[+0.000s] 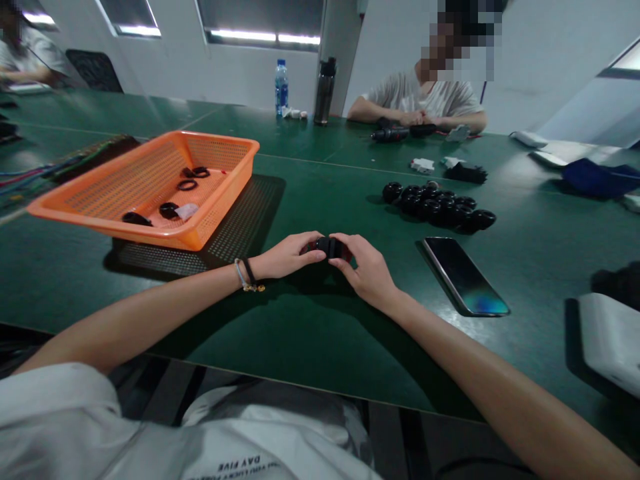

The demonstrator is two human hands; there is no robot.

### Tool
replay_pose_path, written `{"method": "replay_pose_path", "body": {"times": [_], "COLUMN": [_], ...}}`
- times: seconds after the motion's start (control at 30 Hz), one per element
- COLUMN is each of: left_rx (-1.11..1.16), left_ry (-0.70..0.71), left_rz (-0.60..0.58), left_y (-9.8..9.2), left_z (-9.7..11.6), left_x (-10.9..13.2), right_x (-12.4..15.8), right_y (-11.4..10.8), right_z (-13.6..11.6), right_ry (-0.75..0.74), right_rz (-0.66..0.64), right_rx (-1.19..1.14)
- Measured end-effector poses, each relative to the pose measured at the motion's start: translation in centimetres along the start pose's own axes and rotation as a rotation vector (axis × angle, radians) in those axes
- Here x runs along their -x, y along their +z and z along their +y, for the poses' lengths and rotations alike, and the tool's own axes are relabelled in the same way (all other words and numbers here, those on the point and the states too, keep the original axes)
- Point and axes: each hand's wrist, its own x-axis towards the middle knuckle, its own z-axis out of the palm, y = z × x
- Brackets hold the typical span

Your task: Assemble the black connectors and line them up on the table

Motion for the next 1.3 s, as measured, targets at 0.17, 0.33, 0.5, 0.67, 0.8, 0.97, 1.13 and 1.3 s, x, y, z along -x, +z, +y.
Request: {"method": "replay_pose_path", "body": {"times": [0.17,0.33,0.5,0.67,0.8,0.97,1.13,1.3], "left_rx": [0.057,0.062,0.032,-0.041,-0.084,-0.121,-0.15,-0.167], "left_ry": [-0.02,-0.047,-0.037,-0.033,-0.028,0.001,0.027,0.039], "left_rz": [-0.032,-0.002,0.024,0.044,0.06,0.065,0.073,0.07], "left_y": [-0.1,0.1,0.2,0.2,0.2,0.4,0.4,0.5], "left_z": [0.1,0.6,1.0,0.9,0.9,0.7,0.6,0.4], "left_x": [0.0,0.2,0.3,0.3,0.4,0.4,0.4,0.4], "right_x": [0.1,0.3,0.2,0.0,-0.2,-0.4,-0.4,-0.4], "right_y": [0.0,0.0,-0.3,-0.3,-0.3,-0.6,-0.7,-0.3], "right_z": [0.4,0.1,-0.7,-1.0,-1.2,-1.6,-1.7,-1.6], "right_ry": [-0.081,0.017,0.186,0.311,0.374,0.421,0.429,0.45], "right_rz": [0.001,-0.04,-0.093,-0.138,-0.174,-0.221,-0.232,-0.234], "right_rx": [0.05,-0.012,-0.097,-0.183,-0.239,-0.254,-0.292,-0.291]}}
